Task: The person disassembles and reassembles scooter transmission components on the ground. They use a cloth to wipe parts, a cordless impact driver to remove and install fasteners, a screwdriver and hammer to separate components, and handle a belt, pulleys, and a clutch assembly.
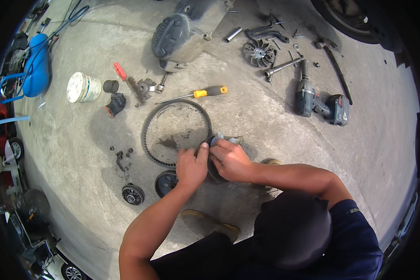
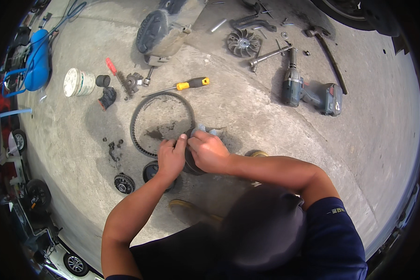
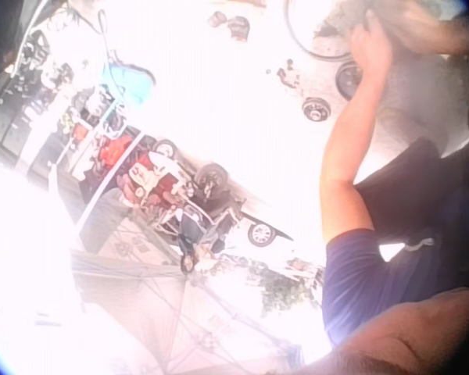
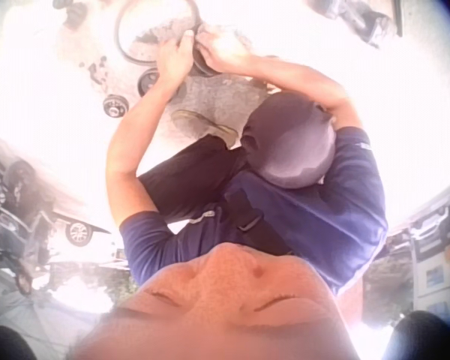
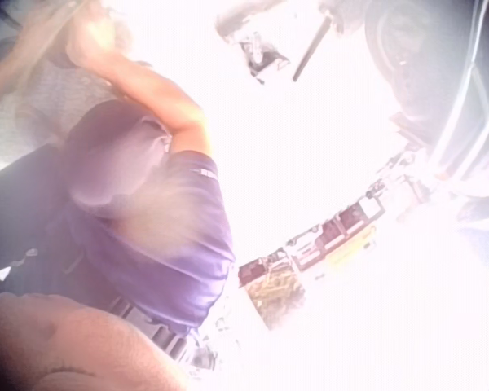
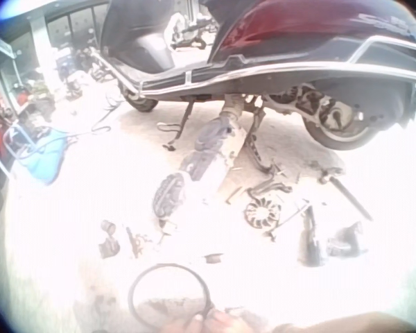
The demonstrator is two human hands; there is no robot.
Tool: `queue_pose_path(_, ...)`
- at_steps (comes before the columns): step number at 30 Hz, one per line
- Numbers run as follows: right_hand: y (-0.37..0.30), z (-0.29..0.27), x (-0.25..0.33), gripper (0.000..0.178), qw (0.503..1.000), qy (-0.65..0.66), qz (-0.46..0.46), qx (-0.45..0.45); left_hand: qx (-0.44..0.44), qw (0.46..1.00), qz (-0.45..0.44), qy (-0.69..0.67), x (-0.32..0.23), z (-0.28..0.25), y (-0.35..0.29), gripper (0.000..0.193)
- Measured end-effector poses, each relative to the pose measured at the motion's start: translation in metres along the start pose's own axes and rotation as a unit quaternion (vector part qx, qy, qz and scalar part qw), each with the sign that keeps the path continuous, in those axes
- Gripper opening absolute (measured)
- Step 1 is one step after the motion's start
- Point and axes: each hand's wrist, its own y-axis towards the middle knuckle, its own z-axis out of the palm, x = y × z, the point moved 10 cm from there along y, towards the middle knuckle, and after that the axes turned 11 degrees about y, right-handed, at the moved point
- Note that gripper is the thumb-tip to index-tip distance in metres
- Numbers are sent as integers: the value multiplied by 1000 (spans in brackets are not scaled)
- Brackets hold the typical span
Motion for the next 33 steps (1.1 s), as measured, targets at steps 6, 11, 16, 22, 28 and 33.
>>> queue_pose_path(6, -31, 1, 21, 26, 986, 33, -144, 78, -5, 1000, -2, 17, -3, -4, 1, 65)
queue_pose_path(11, -64, -8, 5, 24, 960, 19, -202, 191, -21, 999, 15, -19, -5, -10, -4, 61)
queue_pose_path(16, -48, -24, -39, 18, 998, -15, -12, 56, -21, 999, 28, -14, -5, -8, -5, 63)
queue_pose_path(22, -30, -8, 1, 14, 990, 131, 42, -27, -7, 1000, 11, -17, 1, -2, 0, 63)
queue_pose_path(28, -40, 5, 13, 22, 987, 129, -64, 70, -5, 1000, 12, -20, 5, -2, -5, 61)
queue_pose_path(33, -61, -3, -24, 22, 960, -35, -168, 221, -7, 998, 47, -37, 12, -3, -5, 55)
